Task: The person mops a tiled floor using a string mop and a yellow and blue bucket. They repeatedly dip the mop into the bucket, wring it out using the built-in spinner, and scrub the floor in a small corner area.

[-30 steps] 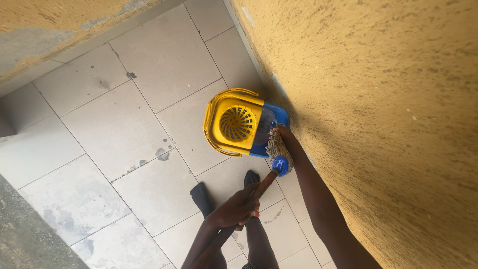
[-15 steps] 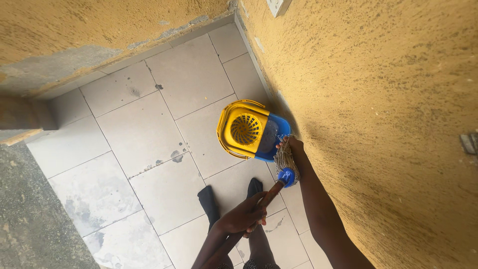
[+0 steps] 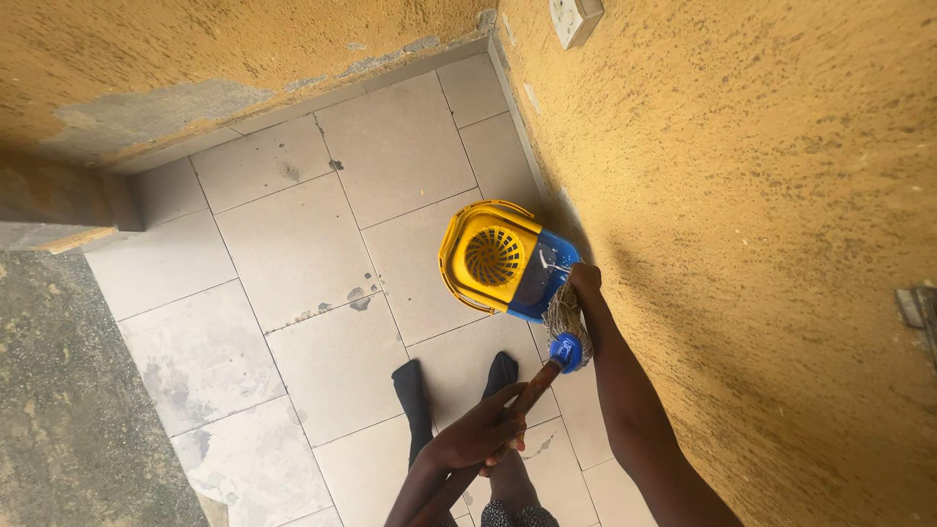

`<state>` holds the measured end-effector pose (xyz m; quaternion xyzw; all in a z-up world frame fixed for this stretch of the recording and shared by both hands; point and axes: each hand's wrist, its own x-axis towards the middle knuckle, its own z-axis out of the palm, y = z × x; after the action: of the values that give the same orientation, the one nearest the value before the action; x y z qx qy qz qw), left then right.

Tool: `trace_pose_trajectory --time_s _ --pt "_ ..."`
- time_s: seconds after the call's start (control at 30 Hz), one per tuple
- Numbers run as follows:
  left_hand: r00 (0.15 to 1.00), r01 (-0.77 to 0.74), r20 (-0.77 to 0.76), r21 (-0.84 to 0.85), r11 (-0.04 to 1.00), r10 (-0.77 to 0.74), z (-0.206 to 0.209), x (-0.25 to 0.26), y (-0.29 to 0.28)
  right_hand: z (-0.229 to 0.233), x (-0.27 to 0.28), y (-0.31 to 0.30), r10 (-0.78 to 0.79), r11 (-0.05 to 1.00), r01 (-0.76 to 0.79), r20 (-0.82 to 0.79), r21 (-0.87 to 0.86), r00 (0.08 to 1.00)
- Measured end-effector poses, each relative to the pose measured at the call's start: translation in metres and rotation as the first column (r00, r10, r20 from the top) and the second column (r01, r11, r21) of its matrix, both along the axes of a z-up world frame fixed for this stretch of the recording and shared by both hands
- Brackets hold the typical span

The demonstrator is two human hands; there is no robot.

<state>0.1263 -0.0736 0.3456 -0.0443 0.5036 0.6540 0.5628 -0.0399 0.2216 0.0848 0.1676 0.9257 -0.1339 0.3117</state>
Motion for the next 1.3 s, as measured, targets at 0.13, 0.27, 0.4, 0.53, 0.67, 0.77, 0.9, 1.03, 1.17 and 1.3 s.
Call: trace_pose_trajectory --time_s 0.13,0.27,0.4,0.53,0.67,0.77,0.9,1.03,1.17,1.3 --pt "0.999 -0.034 0.011 0.006 0.999 0.034 0.003 0.002 0.004 -0.003 0.006 0.005 -0.656 0.543 0.625 0.181 -0.561 0.732" --pt "0.999 -0.034 -0.033 0.002 0.999 0.034 0.001 0.004 0.010 -0.009 0.016 0.016 -0.653 -0.073 0.752 0.601 -0.655 0.460" --pt "0.995 -0.099 -0.008 0.038 0.994 0.099 0.004 0.008 0.010 0.004 0.025 0.018 -0.476 -0.227 0.690 0.696 -0.687 0.537" --pt "0.980 -0.195 0.058 0.106 0.975 0.190 0.020 0.006 0.004 0.043 0.045 0.015 -0.596 -0.115 0.734 0.638 -0.670 0.489" --pt "0.949 -0.283 0.166 0.082 0.955 0.267 0.048 -0.001 -0.012 0.098 0.066 0.001 -0.582 -0.257 0.621 0.632 -0.740 0.512" --pt "0.909 -0.376 0.223 0.078 0.923 0.352 0.061 0.002 -0.028 0.155 0.089 -0.018 -0.596 -0.144 0.520 0.494 -0.842 0.634" --pt "0.859 -0.482 0.253 0.109 0.869 0.445 0.047 -0.003 -0.065 0.284 0.118 -0.093 -0.530 0.262 0.161 -0.002 -0.952 0.848" --pt "0.807 -0.575 0.244 0.122 0.809 0.537 -0.003 -0.012 -0.113 0.453 0.157 -0.205 -0.119 0.205 -0.343 -0.372 -0.917 0.921" --pt "0.699 -0.708 0.184 0.037 0.705 0.691 -0.031 -0.021 -0.176 0.591 0.192 -0.300 0.169 -0.030 -0.737 -0.730 -0.675 0.662" --pt "0.544 -0.836 0.107 -0.018 0.549 0.832 -0.020 -0.023 -0.229 0.637 0.210 -0.387 0.270 -0.157 -0.782 -0.788 -0.603 0.554"
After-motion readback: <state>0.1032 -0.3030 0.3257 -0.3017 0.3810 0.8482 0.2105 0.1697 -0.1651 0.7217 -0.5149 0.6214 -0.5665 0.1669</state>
